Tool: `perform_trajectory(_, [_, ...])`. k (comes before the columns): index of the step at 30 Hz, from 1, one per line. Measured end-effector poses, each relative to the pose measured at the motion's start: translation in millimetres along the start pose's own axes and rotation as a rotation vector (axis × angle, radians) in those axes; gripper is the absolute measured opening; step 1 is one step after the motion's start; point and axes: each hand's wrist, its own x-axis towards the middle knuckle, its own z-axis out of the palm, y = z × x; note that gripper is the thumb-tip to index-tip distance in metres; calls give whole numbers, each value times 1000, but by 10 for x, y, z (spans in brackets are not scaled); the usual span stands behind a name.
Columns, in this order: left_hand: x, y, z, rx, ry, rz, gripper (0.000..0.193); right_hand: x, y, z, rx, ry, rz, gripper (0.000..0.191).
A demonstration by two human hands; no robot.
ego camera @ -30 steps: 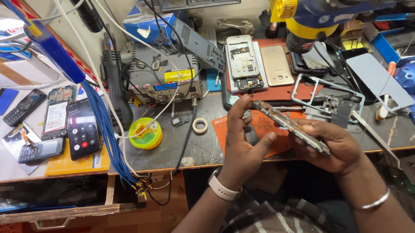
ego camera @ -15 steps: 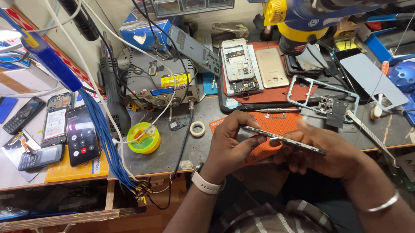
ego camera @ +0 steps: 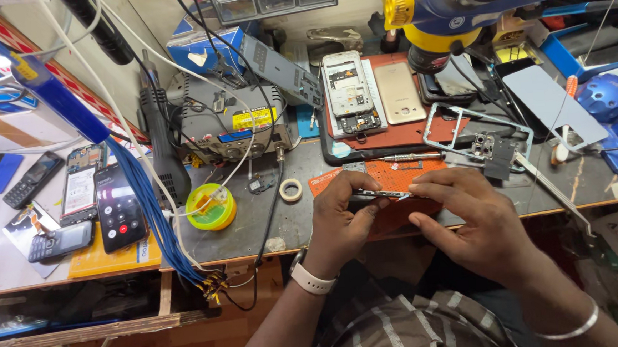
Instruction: The person repairs a smartphone at a workbench. They disassemble the phone, remove and reposition internal components including the battery and board, use a screwdriver on the assembly, fit the phone body together, then power the phone on and interact with its screen to test it.
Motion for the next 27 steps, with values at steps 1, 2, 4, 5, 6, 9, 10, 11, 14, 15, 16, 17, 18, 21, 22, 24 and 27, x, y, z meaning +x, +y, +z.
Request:
perform_trajectory(1, [3,8,8,29,9,9,24,6,-4,15,15,13,8,36])
perform_trajectory(2, [8,15,14,45,15,14,24,14,0,28,28,27,16,34])
perform_trajectory(4, [21,23,32,73,25,24,25,26,17,50,45,49,28,29])
perform_trajectory(5, [28,22,36,75,28,11,24,32,28,63,50,57,32,26])
perform_trajectory(6, [35,19,39,78,32,0,24,41,41,75,54,65,34,23])
perform_trajectory(9, [63,-4,13,58,24,-4,23,70,61,115,54,68,67,23])
perform_trajectory(10, [73,-16,-6,48,19,0,22,86,65,135,42,66,65,21])
perform_trajectory(11, [86,-28,-26,60,18,-3,23,111,68,159,30,64,61,19])
perform_trajectory(14, [117,-67,-83,86,13,-9,24,174,69,226,22,61,86,14])
perform_trajectory(15, [133,-82,-101,88,10,-5,24,194,72,247,23,61,100,13])
perform_trajectory(16, [148,-96,-116,91,7,-2,24,214,77,264,35,50,118,12])
perform_trajectory(17, [160,-108,-128,93,4,-5,23,231,82,280,47,39,137,11])
perform_trajectory(18, [173,-120,-139,95,1,-7,23,248,90,294,58,29,155,11])
perform_trajectory(21, [202,-147,-166,84,-6,-5,23,290,103,336,-5,64,85,9])
perform_trajectory(22, [209,-155,-174,78,-8,-3,22,299,105,348,-6,55,113,10])
perform_trajectory(24, [222,-172,-189,80,-7,2,23,317,107,372,-7,38,170,10])
perform_trajectory(27, [242,-204,-219,98,-3,10,23,347,115,415,-43,52,128,11])
